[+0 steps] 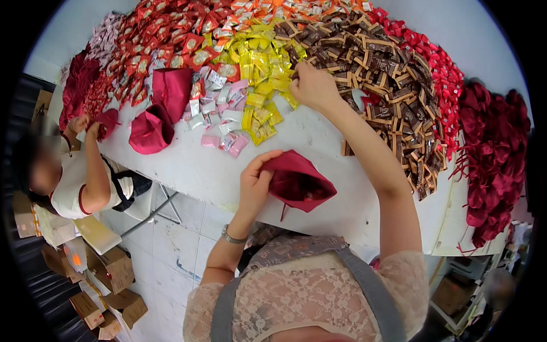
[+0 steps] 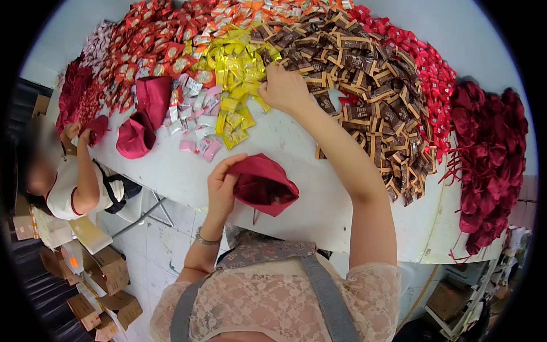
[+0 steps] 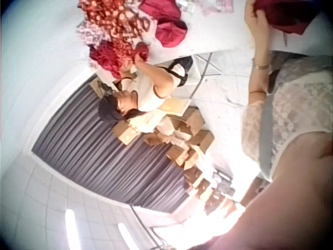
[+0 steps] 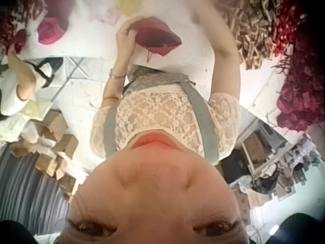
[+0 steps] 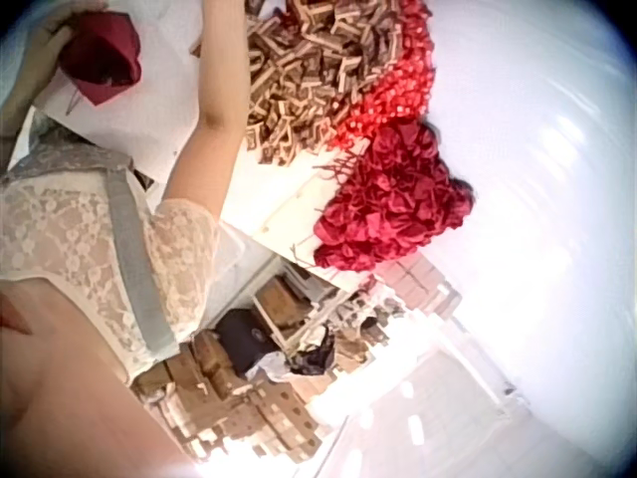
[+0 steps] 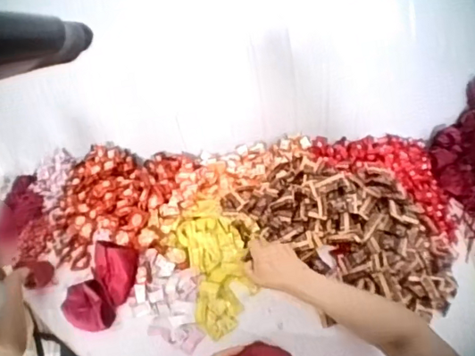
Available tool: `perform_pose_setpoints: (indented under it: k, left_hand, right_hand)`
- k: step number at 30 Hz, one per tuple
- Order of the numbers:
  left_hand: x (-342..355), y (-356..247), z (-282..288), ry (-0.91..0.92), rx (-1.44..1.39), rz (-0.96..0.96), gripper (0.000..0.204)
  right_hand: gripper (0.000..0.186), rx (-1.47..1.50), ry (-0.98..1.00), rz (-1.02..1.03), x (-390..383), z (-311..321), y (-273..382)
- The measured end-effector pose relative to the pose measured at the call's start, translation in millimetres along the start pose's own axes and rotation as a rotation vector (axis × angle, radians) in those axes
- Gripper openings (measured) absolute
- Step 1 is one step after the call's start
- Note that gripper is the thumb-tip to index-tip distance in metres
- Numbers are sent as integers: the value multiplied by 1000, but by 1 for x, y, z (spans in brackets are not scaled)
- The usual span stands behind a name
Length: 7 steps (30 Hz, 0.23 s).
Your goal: The person fills small red drawstring pouches with assorted wrapped candies and chocolate bars from a table. They open each pouch, place items inside, and tie the drawstrings closed, repeating the process for multiple pouches.
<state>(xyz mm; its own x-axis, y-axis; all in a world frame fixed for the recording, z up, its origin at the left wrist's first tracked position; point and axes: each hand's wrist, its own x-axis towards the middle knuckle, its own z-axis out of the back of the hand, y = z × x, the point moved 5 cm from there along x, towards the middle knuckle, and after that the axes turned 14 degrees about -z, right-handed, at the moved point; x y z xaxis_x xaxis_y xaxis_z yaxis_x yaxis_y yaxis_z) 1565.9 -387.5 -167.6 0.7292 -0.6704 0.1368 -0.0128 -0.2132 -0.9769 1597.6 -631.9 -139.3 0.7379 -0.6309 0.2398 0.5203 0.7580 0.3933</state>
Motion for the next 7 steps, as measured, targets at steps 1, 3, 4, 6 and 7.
perform_pose_setpoints:
  k: [1, 3, 4, 6, 7]
  left_hand:
    - [0, 6, 3, 15, 47, 6, 36]
    - [-3, 15, 10, 15, 109, -19, 36]
    - [-4, 17, 12, 7, 133, -27, 35]
    - [-3, 19, 15, 23, 130, 14, 35]
    - [0, 19, 14, 34, 110, 38, 35]
  right_hand:
    - [28, -161, 124, -63, 7, -11, -2]
    - [28, -112, 196, -56, 3, -17, -8]
    - [28, -94, 240, -46, -2, -18, -11]
    - [34, -106, 447, -33, -5, -19, -18]
    - [37, -62, 552, -41, -1, -22, -21]
